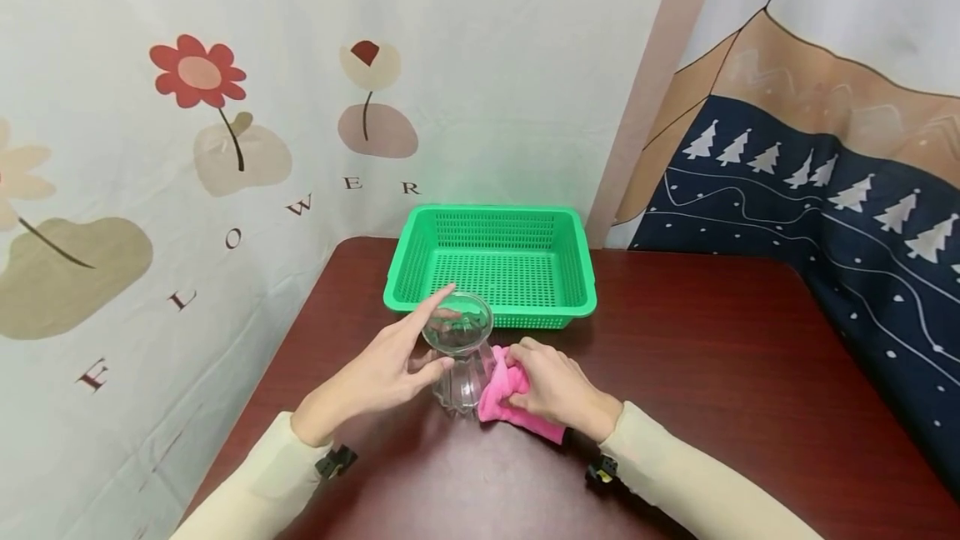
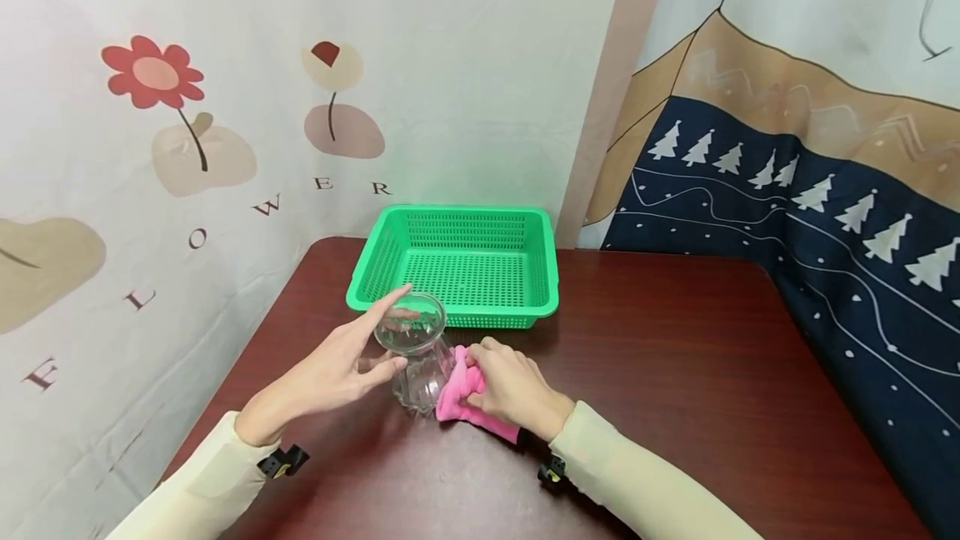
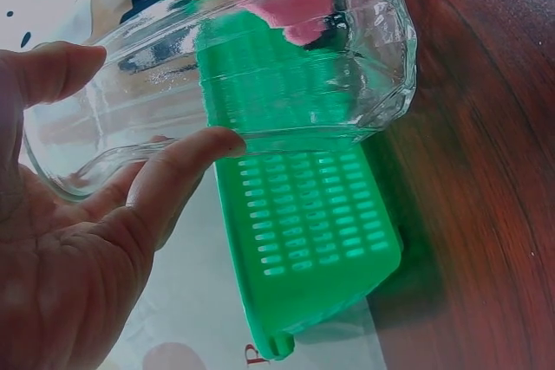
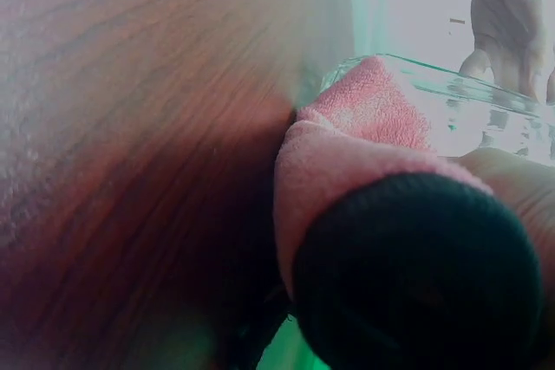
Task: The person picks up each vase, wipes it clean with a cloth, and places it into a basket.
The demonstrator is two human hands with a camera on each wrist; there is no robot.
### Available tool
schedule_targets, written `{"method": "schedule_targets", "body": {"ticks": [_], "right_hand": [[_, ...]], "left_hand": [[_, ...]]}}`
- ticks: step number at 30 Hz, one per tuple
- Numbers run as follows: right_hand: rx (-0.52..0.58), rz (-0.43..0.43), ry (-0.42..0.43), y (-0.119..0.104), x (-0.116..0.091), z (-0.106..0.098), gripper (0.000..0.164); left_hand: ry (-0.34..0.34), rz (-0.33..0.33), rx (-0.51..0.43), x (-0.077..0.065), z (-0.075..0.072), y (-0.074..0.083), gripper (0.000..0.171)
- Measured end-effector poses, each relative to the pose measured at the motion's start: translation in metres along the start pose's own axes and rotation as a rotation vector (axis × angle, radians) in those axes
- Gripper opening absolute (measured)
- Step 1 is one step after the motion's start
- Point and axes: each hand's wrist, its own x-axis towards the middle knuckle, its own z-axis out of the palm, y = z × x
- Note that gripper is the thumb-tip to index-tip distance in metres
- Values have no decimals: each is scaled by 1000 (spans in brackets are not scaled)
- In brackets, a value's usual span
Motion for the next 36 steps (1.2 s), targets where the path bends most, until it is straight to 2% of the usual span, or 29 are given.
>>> {"method": "schedule_targets", "body": {"ticks": [10, 16, 27, 36], "right_hand": [[26, 26, -9, 0, 0, 4, 41], [40, 22, -18, 1, -2, 4, 41], [85, -42, 21, 3, -6, 5, 42], [75, -81, 75, 1, -7, 0, 43]], "left_hand": [[2, -24, -17, -3, 1, -1, 104], [1, -16, -16, -3, 4, -1, 104], [-2, -22, -4, -2, 3, -1, 103], [4, -17, 3, -2, 3, 1, 103]]}}
